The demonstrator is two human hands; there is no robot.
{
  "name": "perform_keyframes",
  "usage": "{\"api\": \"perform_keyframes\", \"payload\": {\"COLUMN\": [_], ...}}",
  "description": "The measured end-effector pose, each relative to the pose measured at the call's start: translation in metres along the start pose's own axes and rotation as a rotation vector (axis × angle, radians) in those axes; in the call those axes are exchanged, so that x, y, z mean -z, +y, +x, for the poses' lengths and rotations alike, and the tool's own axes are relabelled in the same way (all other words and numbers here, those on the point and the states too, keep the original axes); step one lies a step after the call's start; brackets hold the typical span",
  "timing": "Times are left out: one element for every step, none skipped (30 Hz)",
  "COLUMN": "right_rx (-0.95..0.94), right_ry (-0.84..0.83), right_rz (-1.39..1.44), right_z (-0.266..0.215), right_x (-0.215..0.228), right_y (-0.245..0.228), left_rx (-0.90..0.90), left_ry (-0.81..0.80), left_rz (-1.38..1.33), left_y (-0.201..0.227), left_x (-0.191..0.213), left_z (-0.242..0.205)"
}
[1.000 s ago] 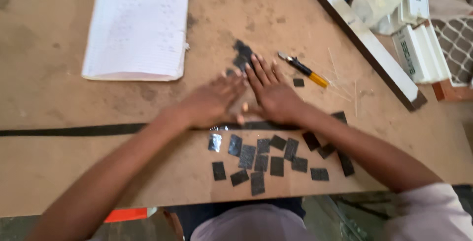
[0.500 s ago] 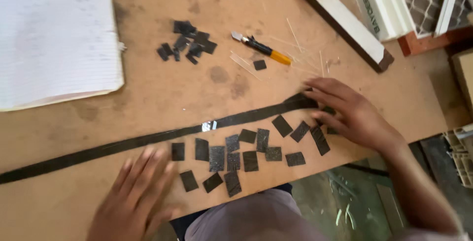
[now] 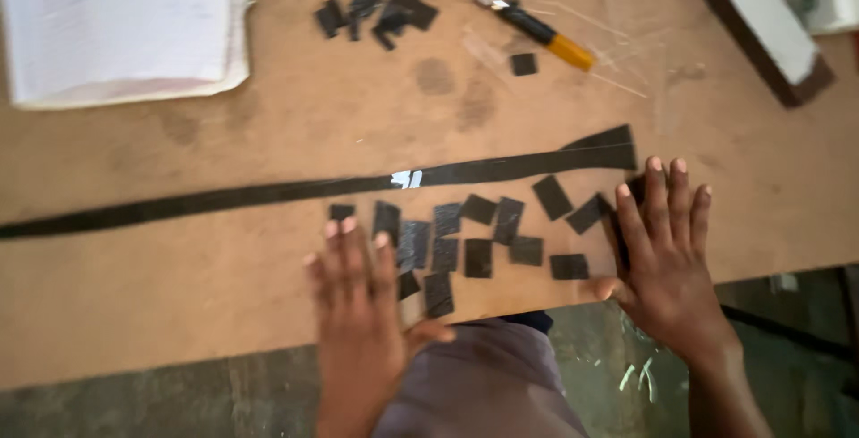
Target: The person arranges small dark rectangular pieces on a work surface, then uses a utility knife to cut a long strip of dark material into smaller pieces. The cut pieces are placed among the others on the table.
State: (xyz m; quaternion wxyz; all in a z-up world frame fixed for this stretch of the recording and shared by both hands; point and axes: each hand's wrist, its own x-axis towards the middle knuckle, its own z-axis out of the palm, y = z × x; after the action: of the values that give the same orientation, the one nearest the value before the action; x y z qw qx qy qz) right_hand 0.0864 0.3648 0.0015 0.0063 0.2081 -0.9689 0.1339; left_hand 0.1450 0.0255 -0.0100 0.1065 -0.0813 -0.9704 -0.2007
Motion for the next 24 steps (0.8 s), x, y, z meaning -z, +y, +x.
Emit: {"api": "perform_keyframes", "payload": {"right_rx": [0.002, 0.024, 0.046, 0.061, 0.127, 0.183, 0.240, 0.250, 0.260, 0.274, 0.287, 0.301, 0.316, 0.317, 0.318, 0.317, 0.313, 0.305, 0.295, 0.268, 0.239, 0.206, 0.138, 0.069], "right_ry": [-0.013, -0.013, -0.013, -0.020, -0.010, -0.002, 0.006, -0.043, -0.093, -0.139, -0.159, -0.184, -0.208, -0.241, -0.272, -0.300, -0.211, -0.116, -0.021, 0.054, 0.129, 0.205, 0.216, 0.229], "right_rz": [-0.002, -0.008, -0.014, -0.024, 0.003, 0.027, 0.051, 0.041, 0.031, 0.020, 0.008, 0.001, -0.006, -0.106, -0.206, -0.305, -0.242, -0.185, -0.128, -0.026, 0.076, 0.179, 0.151, 0.123], "right_z": [0.005, 0.011, 0.019, 0.023, 0.030, 0.034, 0.038, 0.042, 0.046, 0.052, 0.056, 0.059, 0.062, 0.064, 0.066, 0.066, 0.065, 0.064, 0.061, 0.055, 0.048, 0.040, 0.034, 0.029], "right_x": [-0.002, -0.003, -0.003, -0.003, -0.004, -0.004, -0.006, -0.009, -0.013, -0.017, -0.018, -0.019, -0.021, -0.021, -0.021, -0.019, -0.016, -0.010, -0.004, 0.002, 0.008, 0.010, 0.007, 0.001], "right_y": [-0.006, -0.012, -0.019, -0.028, -0.035, -0.044, -0.054, -0.063, -0.072, -0.079, -0.082, -0.085, -0.086, -0.086, -0.084, -0.082, -0.080, -0.077, -0.075, -0.072, -0.070, -0.070, -0.073, -0.075], "left_rx": [0.001, -0.003, -0.007, -0.017, -0.027, -0.043, -0.053, -0.071, -0.090, -0.098, -0.106, -0.109, -0.127, -0.138, -0.149, -0.155, -0.161, -0.173, -0.156, -0.135, -0.115, -0.060, -0.005, 0.048], "left_ry": [-0.011, -0.018, -0.026, -0.059, -0.093, -0.132, -0.147, -0.158, -0.168, -0.168, -0.169, -0.173, -0.177, -0.182, -0.187, -0.194, -0.201, -0.202, -0.156, -0.113, -0.071, -0.020, 0.030, 0.081], "left_rz": [0.000, -0.004, -0.009, -0.005, -0.002, -0.004, -0.015, -0.025, -0.035, -0.028, -0.021, -0.012, -0.017, -0.020, -0.024, -0.028, -0.032, -0.037, -0.033, -0.034, -0.034, -0.027, -0.019, -0.012], "left_y": [0.005, 0.009, 0.010, 0.011, 0.011, 0.011, 0.010, 0.008, 0.007, 0.004, 0.002, 0.000, -0.005, -0.009, -0.014, -0.018, -0.021, -0.026, -0.029, -0.030, -0.032, -0.033, -0.034, -0.034], "left_x": [0.001, 0.001, 0.002, 0.002, 0.002, 0.002, 0.002, 0.002, 0.004, 0.006, 0.009, 0.011, 0.013, 0.015, 0.016, 0.019, 0.021, 0.023, 0.025, 0.028, 0.029, 0.030, 0.031, 0.029], "left_z": [0.006, 0.013, 0.018, 0.021, 0.023, 0.024, 0.024, 0.025, 0.026, 0.028, 0.030, 0.031, 0.033, 0.034, 0.034, 0.033, 0.031, 0.031, 0.029, 0.024, 0.018, 0.011, 0.003, -0.003]}}
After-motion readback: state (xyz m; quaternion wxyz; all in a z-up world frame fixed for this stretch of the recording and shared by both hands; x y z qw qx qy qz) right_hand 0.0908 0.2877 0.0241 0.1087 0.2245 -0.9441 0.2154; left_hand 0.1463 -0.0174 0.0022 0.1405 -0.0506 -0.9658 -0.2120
